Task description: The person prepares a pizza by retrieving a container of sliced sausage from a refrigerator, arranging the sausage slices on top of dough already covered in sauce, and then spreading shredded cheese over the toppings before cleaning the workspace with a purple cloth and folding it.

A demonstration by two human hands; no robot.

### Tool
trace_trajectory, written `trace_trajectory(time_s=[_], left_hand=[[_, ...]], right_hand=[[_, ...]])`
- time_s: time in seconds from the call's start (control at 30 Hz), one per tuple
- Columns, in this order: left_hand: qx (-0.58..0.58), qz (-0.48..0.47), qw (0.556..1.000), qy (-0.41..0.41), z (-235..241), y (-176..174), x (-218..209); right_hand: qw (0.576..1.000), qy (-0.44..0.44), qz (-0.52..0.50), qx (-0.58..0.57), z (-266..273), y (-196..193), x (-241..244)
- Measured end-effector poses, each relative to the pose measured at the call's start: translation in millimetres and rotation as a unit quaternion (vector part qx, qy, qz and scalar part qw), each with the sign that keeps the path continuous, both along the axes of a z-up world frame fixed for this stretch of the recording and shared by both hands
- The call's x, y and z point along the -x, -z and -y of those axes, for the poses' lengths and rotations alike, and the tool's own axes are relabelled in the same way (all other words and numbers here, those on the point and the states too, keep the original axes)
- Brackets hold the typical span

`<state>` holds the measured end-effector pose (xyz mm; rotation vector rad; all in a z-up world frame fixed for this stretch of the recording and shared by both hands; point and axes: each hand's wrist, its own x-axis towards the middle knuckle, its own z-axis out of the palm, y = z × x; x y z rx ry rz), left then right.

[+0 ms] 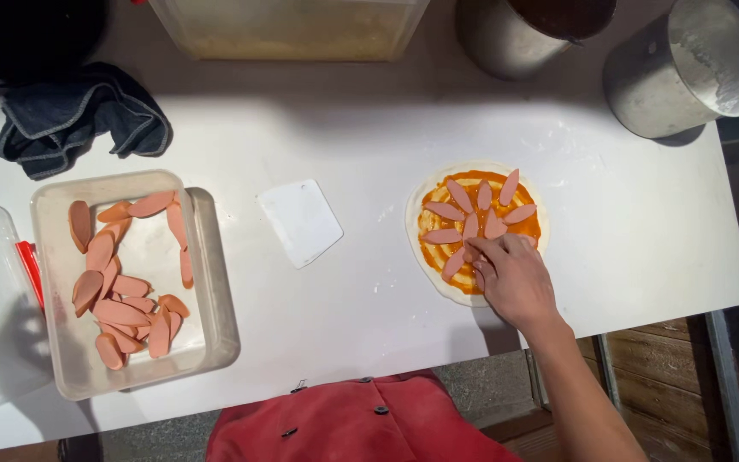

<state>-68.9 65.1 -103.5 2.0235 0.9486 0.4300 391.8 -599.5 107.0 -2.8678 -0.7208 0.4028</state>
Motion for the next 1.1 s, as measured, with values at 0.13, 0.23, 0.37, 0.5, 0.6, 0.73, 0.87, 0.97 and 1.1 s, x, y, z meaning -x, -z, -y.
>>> trace_trajectory(time_s=[0.13, 0.23, 0.37, 0.5, 0.6, 0.73, 0.87, 0.97, 1.1], left_hand=[[-0.009, 0.023, 1.000, -0.010, 19.5, -7.0, -11.1], [-0.045, 0.013, 0.999, -0.007, 71.4, -86.4, -65.5], [-0.052, 0.003, 0.992, -0.112, 127.7, -158.1, -106.1], [-0.144, -0.114, 0.980, -0.073, 188.9, -249.2, -161.7], [-0.077, -0.256, 0.963, -0.026, 205.7, -247.0, -176.1], [-0.073, -0.341, 0.936, 0.041, 221.4, -263.9, -183.8], [-0.031, -0.208, 0.977, -0.044, 215.8, -280.2, -170.4], [-0.008, -0.149, 0.987, -0.068, 203.1, -270.3, -157.9], [0.001, -0.083, 0.993, -0.085, 196.3, -258.1, -149.9]], right_hand=[[0.983, 0.161, -0.009, -0.085, 5.5, -4.6, 15.9], [0.985, 0.171, 0.012, -0.009, 23.8, 12.0, 24.1], [0.989, 0.144, -0.009, -0.007, 18.6, -2.5, 19.9], [0.988, 0.079, -0.042, -0.126, -78.6, -37.6, 41.0], [0.957, -0.088, -0.057, -0.270, -171.4, -38.9, 70.8], [0.823, -0.378, 0.045, -0.421, -305.3, -21.8, 129.2], [0.895, -0.412, 0.034, -0.167, -404.0, 22.9, 171.1], [0.917, -0.382, 0.022, -0.113, -420.3, 13.4, 182.1], [0.924, -0.355, -0.025, -0.142, -409.6, -11.3, 183.2]])
